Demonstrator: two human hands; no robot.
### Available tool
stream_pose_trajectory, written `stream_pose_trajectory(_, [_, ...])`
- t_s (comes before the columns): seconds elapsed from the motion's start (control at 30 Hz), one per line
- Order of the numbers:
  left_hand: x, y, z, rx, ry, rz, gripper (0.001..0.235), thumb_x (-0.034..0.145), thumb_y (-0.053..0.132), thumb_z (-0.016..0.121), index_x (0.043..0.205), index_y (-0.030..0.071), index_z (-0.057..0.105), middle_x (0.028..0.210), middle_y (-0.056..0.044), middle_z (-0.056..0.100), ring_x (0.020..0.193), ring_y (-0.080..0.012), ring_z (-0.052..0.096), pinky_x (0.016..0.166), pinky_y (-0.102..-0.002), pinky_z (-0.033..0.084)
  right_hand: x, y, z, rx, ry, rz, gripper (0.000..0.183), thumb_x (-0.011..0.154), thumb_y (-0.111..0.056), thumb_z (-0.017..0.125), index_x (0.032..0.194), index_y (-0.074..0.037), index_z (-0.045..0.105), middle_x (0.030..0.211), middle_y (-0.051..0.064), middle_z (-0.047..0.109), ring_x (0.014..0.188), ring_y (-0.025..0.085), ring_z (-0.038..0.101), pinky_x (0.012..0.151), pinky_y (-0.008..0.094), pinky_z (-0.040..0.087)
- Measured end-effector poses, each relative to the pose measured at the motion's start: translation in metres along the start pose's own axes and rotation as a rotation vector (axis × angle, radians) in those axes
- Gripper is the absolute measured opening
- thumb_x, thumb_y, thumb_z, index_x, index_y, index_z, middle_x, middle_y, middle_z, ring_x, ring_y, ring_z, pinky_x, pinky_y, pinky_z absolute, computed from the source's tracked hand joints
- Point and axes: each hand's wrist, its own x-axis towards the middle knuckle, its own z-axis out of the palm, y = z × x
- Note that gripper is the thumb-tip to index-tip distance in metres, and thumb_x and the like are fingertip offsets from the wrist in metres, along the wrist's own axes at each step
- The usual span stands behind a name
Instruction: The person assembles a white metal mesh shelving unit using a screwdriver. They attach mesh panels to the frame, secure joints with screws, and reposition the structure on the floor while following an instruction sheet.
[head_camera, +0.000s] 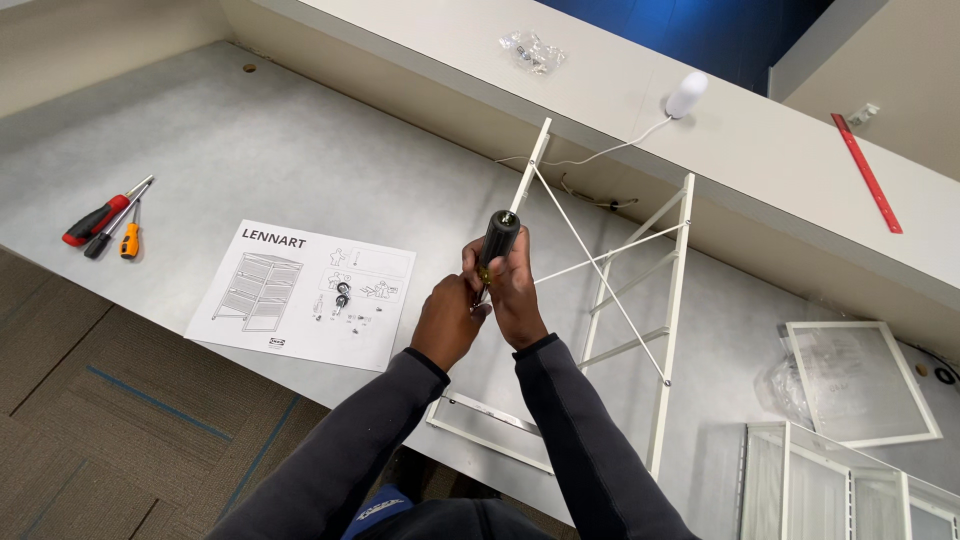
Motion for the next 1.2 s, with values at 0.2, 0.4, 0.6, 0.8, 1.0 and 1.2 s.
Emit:
stream_pose_trajectory(0.2, [-0.002,0.007,-0.009,-0.021,-0.033,0.0,0.023,0.11,0.012,0.08,0.118,-0.008,0.071,0.103,-0.022,0.072,0.106,-0.0443,0.084,0.082,-0.049,0.069,0.006,0.01,-0.007,0.056,0.007,0.039,0.064,0.125,-0.066,0.025,0.132,-0.012,0.059,0.112,0.012,0.071,0.076,0.013,0.066,0.078,0.029,0.056])
stream_pose_trajectory(0.4, [0.006,0.002,0.001,0.014,-0.038,0.026,0.02,0.106,0.009,0.083,0.116,-0.007,0.075,0.103,-0.022,0.075,0.107,-0.0503,0.084,0.081,-0.052,0.07,0.0,0.017,-0.006,0.073,0.117,-0.004,0.078,0.11,-0.071,0.068,0.161,-0.02,0.04,0.106,0.008,0.063,0.065,0.009,0.053,0.067,0.026,0.052])
stream_pose_trajectory(0.6, [0.004,0.02,-0.015,0.016,-0.11,0.029,0.023,0.108,0.011,0.082,0.114,-0.011,0.075,0.1,-0.023,0.075,0.104,-0.0492,0.085,0.078,-0.051,0.07,0.0,-0.001,-0.005,0.116,0.126,0.028,0.065,0.121,-0.07,0.03,0.138,-0.013,0.056,0.114,0.009,0.065,0.073,0.011,0.061,0.076,0.026,0.054])
stream_pose_trajectory(0.8, [0.008,0.027,-0.021,0.066,-0.139,0.054,0.019,0.106,0.01,0.082,0.112,-0.008,0.077,0.098,-0.019,0.075,0.1,-0.0466,0.086,0.075,-0.05,0.071,-0.003,-0.005,-0.001,0.067,0.171,-0.017,0.068,0.117,-0.07,0.049,0.155,-0.014,0.042,0.113,0.014,0.063,0.064,0.011,0.055,0.072,0.03,0.054])
stream_pose_trajectory(1.0, [0.004,0.031,-0.02,0.075,-0.176,0.037,0.023,0.109,0.013,0.08,0.112,-0.01,0.076,0.095,-0.02,0.075,0.1,-0.0461,0.087,0.075,-0.047,0.072,-0.004,-0.004,-0.015,0.12,0.117,-0.02,0.074,0.121,-0.071,0.018,0.123,-0.009,0.059,0.127,0.018,0.065,0.064,0.015,0.063,0.07,0.027,0.051])
stream_pose_trajectory(1.2, [0.007,0.025,-0.017,0.089,-0.175,0.071,0.026,0.106,0.014,0.084,0.114,-0.01,0.078,0.095,-0.022,0.077,0.099,-0.0489,0.087,0.073,-0.049,0.072,-0.009,0.007,-0.012,0.049,0.141,-0.06,0.07,0.119,-0.07,0.037,0.16,-0.014,0.036,0.123,0.018,0.057,0.057,0.013,0.051,0.066,0.03,0.05])
